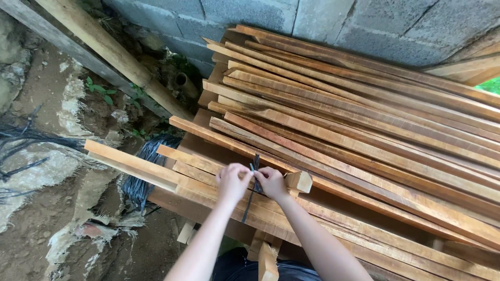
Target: Organizing and bundling long wood planks using plastic ties.
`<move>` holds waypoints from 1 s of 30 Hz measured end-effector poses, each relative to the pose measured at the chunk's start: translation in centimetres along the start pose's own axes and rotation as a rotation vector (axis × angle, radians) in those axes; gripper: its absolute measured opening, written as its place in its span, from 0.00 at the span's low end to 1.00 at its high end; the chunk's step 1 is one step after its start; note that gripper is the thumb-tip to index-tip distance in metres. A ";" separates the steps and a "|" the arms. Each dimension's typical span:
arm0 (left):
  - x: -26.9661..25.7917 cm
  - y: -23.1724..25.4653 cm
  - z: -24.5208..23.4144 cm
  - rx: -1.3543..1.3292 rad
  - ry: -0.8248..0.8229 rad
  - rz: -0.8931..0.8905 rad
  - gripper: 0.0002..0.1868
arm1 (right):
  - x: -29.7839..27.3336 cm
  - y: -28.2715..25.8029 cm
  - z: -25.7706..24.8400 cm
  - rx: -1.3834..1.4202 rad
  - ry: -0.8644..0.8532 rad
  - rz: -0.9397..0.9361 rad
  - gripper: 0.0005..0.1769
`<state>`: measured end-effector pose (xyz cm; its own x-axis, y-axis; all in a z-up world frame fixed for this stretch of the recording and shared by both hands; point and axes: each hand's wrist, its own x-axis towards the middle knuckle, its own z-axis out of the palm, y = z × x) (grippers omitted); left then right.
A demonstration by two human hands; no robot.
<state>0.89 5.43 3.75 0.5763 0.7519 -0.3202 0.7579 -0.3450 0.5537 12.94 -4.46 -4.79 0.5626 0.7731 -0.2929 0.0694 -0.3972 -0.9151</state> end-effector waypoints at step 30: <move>-1.7 3.8 1.2 0.172 0.005 -0.180 0.11 | 4.9 4.6 2.4 0.527 0.062 0.324 0.14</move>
<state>3.18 2.15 5.48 0.4260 0.8125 -0.3980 0.8893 -0.2952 0.3493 14.04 -1.33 -11.14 0.5346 0.6182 -0.5762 -0.5198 -0.2970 -0.8010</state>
